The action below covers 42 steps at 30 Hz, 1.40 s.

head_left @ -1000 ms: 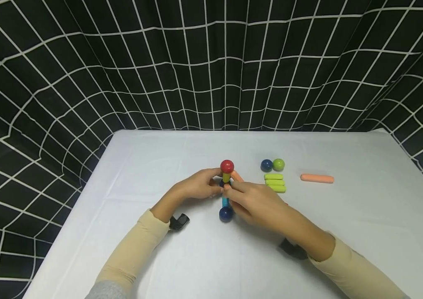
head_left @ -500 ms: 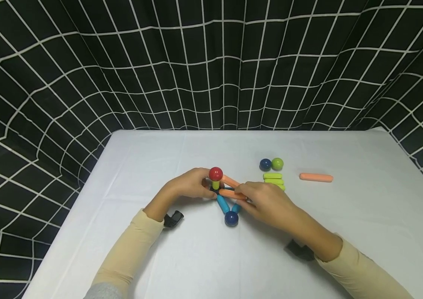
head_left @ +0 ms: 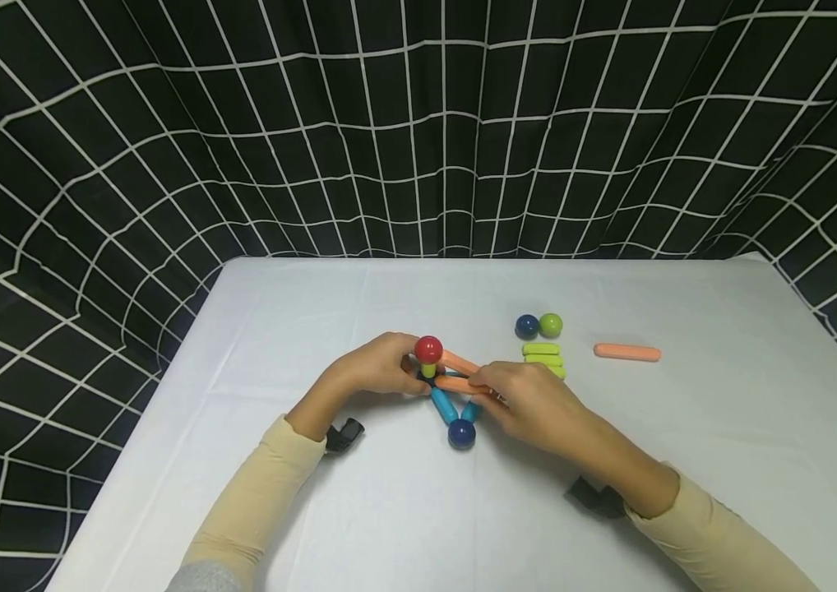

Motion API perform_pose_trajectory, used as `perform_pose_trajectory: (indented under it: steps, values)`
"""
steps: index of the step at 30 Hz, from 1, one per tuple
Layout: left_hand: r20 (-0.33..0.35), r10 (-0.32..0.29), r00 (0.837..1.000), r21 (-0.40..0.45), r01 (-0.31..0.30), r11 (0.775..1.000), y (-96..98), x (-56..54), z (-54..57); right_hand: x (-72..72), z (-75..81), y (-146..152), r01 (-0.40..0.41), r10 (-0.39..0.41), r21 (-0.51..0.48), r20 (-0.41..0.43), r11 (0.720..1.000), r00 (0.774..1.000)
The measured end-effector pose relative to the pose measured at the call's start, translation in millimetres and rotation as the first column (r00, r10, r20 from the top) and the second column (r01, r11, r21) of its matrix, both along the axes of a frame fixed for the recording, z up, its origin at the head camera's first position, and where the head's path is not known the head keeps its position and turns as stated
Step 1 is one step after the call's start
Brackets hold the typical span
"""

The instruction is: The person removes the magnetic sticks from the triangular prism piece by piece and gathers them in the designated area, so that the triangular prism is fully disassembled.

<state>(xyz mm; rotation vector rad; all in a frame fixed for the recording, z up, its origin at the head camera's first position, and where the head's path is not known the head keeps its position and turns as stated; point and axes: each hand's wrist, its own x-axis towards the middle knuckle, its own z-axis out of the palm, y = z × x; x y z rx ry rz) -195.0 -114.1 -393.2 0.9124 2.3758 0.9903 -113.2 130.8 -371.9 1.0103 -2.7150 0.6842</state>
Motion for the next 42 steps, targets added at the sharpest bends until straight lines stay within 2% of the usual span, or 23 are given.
perform_pose_trajectory:
  steps: [4,10,15,24,37,42]
  values:
    - [0.004,-0.005,1.000,0.015,0.005,1.000,1.0,-0.3,-0.4,0.2,1.4,3,-0.009,0.009,-0.017,0.000,1.000,1.000]
    - [0.008,0.027,1.000,0.001,-0.027,1.000,0.4,-0.9,-0.9,2.3,2.6,8,-0.040,0.039,-0.050,-0.012,0.998,0.999]
    - [0.012,0.028,1.000,-0.002,-0.028,1.000,0.5,0.6,-1.6,5.2,2.1,12,-0.027,0.027,-0.047,-0.001,0.999,1.000]
    - [0.038,0.053,0.998,0.010,-0.054,0.999,0.1,2.0,-1.3,5.5,3.0,25,0.008,-0.008,-0.062,-0.001,0.998,1.000]
    - [0.015,0.052,0.999,0.001,-0.052,0.999,0.8,3.5,-2.0,5.8,-1.0,51,0.081,-0.081,-0.012,-0.006,0.997,0.997]
    - [0.012,0.061,0.998,-0.006,-0.061,0.998,1.9,3.7,-2.9,5.7,-1.2,61,0.129,-0.130,0.015,0.038,0.991,0.991]
